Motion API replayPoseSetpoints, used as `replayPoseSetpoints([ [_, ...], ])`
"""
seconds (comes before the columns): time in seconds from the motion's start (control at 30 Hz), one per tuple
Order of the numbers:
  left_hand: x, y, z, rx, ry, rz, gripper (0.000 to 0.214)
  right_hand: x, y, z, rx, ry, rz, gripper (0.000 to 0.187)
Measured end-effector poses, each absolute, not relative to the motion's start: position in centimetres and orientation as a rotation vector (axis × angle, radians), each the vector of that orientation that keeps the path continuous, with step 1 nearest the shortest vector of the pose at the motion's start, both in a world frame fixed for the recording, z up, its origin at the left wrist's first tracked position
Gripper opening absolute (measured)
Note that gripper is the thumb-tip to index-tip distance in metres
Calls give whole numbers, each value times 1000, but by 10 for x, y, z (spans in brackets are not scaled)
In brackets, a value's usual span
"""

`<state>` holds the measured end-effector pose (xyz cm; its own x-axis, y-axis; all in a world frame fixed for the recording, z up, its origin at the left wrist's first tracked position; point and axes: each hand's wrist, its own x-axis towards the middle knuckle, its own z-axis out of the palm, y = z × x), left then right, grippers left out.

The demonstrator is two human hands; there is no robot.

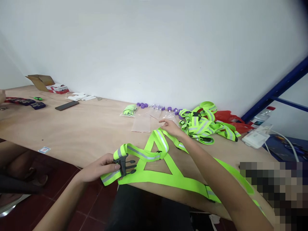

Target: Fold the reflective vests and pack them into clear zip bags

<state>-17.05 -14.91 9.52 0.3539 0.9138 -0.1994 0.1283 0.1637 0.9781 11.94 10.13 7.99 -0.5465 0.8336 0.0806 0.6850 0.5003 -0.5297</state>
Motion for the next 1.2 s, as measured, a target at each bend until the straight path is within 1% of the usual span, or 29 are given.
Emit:
replayPoseSetpoints([
  [0.07,-172,-149,92,1267,1139,746,36,131,109,81,-1312,-2364,548,43],
  [0.17,-173,-148,87,1189,1276,835,34,148,117,80,-1362,-2345,414,37],
  [0.27,-169,-146,82,1066,1185,880,38,162,119,76,-1389,-2391,317,29],
  [0.33,-166,-144,79,976,1136,906,40,169,116,73,-1381,-2436,276,27],
  [0.5,-157,-138,81,867,1195,1011,45,167,91,77,-1246,-2534,207,27],
  [0.6,-153,-134,85,879,1201,1049,47,145,62,85,-1045,-2623,226,26],
  [0.63,-152,-133,86,885,1192,1067,48,135,51,87,-940,-2669,255,28],
  [0.7,-150,-132,88,912,1157,1095,49,115,33,88,-718,-2771,364,43],
  [0.73,-149,-132,89,931,1135,1101,49,106,26,87,-677,-2819,423,50],
  [0.77,-149,-133,90,949,1113,1107,49,98,21,86,-663,-2871,483,52],
  [0.8,-149,-134,90,964,1091,1111,48,92,18,84,-678,-2914,532,46],
  [0.87,-150,-138,91,988,1042,1108,47,83,19,81,-741,-2954,585,22],
  [0.9,-150,-140,91,997,1020,1099,47,81,23,81,-774,-2945,590,13],
  [1.1,-148,-150,84,989,911,964,42,87,59,97,-932,-2730,486,3],
  [1.2,-142,-152,77,997,903,879,44,95,76,107,-989,-2624,434,8],
])
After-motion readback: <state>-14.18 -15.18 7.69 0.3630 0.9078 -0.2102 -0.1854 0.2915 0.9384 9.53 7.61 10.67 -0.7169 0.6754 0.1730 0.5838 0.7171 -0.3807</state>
